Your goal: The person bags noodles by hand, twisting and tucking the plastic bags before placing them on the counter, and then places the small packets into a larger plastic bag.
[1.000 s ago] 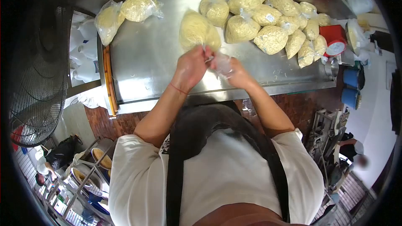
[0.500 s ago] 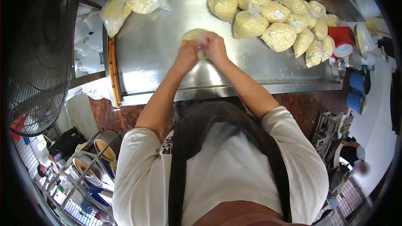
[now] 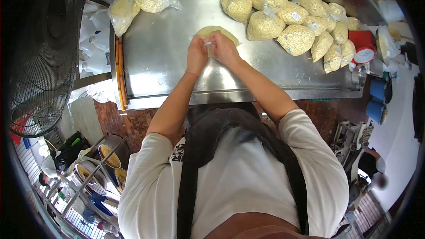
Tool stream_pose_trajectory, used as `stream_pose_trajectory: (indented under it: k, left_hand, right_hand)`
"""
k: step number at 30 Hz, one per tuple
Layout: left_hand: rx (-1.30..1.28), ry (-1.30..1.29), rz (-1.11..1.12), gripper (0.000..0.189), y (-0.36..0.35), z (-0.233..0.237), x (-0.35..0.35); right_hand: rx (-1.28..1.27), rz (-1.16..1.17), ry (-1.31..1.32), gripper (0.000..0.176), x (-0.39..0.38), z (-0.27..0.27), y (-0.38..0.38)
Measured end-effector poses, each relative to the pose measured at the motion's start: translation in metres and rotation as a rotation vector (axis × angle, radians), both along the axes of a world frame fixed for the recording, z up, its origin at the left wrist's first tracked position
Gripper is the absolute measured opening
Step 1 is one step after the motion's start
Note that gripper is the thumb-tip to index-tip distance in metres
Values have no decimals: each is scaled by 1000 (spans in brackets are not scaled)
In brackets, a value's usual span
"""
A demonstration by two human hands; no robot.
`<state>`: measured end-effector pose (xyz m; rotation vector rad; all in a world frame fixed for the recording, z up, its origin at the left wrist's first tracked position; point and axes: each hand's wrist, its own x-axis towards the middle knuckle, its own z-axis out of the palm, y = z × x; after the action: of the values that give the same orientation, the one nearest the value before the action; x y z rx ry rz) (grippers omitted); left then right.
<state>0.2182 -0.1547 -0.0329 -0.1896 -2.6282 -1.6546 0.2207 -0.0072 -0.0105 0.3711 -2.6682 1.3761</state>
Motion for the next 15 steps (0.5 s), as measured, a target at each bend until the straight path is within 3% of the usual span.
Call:
stream_pose_trajectory:
  k: [2, 5, 7, 10, 13, 15]
  left_hand:
    - [120, -44, 59, 28, 1, 0, -2]
    - [133, -102, -60, 40, 2, 0, -1]
    - [86, -97, -33, 33, 7, 7, -2]
    - [115, -78, -75, 22, 9, 10, -14]
    - [66, -18, -120, 12, 8, 9, -12]
    - [-26, 121, -196, 12, 10, 7, -5]
  right_hand:
    - [-65, 19, -218, 31, -8, 9, 2]
    - [-173, 123, -561, 30, -19, 17, 12]
    - [-282, 275, -702, 31, -28, 2, 25]
    - [-85, 226, -125, 30, -9, -1, 16]
    - [19, -15, 213, 22, 4, 9, 16]
    - [30, -53, 201, 8, 9, 11, 24]
